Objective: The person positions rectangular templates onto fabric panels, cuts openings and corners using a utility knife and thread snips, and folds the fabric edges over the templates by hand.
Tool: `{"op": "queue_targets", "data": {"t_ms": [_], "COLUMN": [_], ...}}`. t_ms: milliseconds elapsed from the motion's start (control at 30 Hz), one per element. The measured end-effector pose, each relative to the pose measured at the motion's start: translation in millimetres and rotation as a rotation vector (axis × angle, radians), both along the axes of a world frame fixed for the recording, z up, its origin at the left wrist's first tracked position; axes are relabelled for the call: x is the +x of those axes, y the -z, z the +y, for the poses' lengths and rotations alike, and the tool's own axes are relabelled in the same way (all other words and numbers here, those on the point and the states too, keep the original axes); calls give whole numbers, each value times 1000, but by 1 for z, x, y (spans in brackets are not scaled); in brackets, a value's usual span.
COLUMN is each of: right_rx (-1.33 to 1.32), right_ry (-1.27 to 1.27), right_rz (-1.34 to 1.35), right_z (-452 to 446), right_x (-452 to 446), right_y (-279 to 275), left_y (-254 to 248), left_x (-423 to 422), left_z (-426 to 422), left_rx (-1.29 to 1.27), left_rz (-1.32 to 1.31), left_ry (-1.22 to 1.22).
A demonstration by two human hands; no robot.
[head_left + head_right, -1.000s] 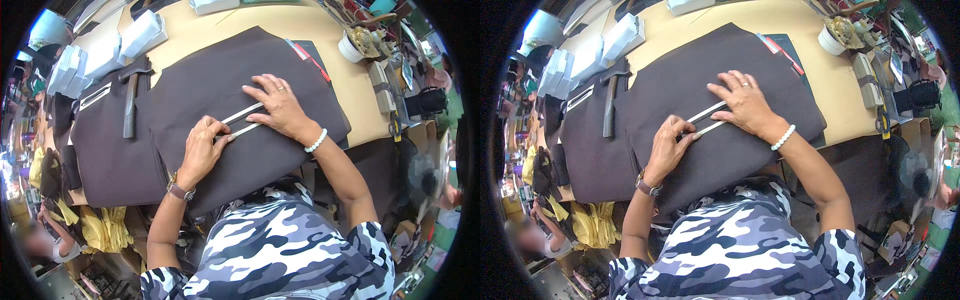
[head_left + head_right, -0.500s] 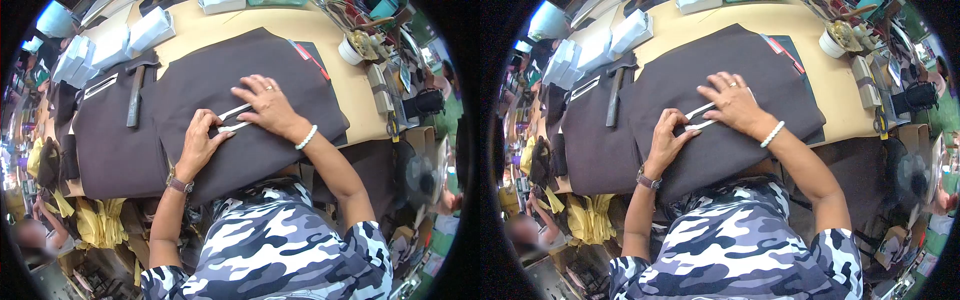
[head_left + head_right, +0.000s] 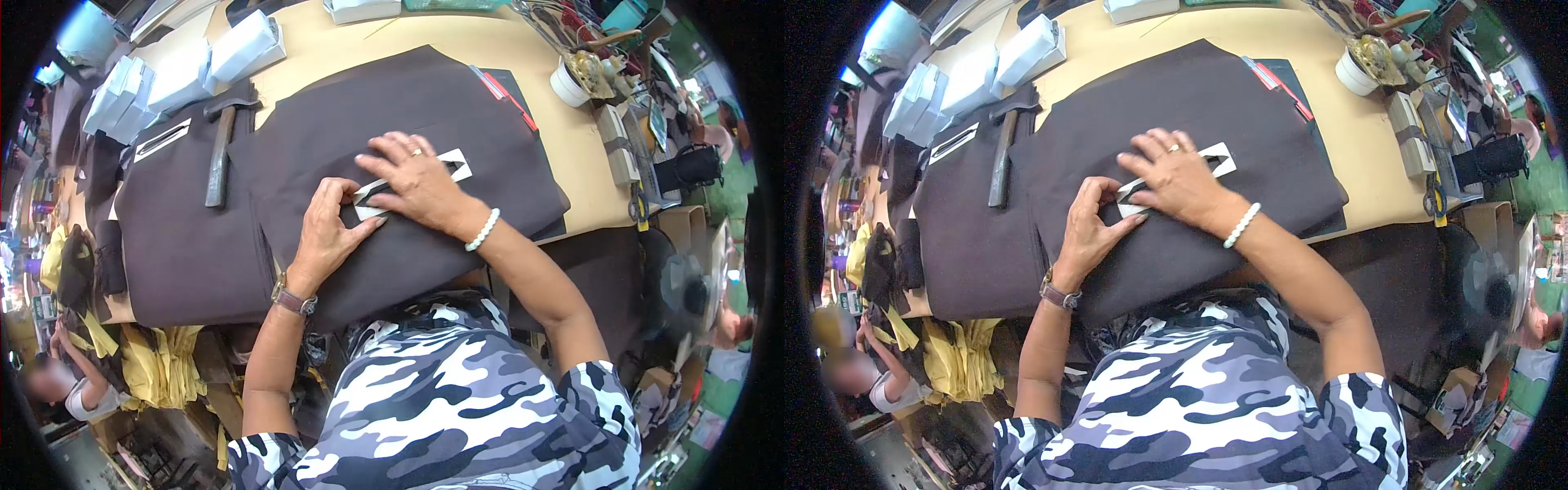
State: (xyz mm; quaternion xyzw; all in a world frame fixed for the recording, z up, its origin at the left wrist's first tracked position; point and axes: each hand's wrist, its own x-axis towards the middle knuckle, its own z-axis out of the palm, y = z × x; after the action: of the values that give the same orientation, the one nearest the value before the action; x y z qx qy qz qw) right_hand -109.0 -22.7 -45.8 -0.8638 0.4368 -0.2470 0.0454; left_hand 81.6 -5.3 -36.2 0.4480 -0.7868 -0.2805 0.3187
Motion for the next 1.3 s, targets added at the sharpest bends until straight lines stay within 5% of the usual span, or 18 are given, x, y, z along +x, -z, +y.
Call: {"op": "queue_targets", "data": {"t_ms": [267, 433, 700, 1133, 1300], "right_rx": [167, 272, 245, 168, -57], "right_ry": [-76, 47, -198, -252, -152], "right_rz": [-121, -147, -129, -110, -41], "right_z": [-10, -33, -55, -67, -78], "right_x": [-20, -31, 1, 2, -16], "right_y": [-10, -21, -21, -36, -60], "left_y": [-21, -10, -24, -59, -97], "left_x": [6, 35, 51, 60, 91], "left_z": [1, -20, -12, -20, -8], "left_rx": [191, -205, -94, -523, -487], "left_rz": [25, -145, -459, -85, -40], "left_ry": [35, -255, -352, -358, -618]}}
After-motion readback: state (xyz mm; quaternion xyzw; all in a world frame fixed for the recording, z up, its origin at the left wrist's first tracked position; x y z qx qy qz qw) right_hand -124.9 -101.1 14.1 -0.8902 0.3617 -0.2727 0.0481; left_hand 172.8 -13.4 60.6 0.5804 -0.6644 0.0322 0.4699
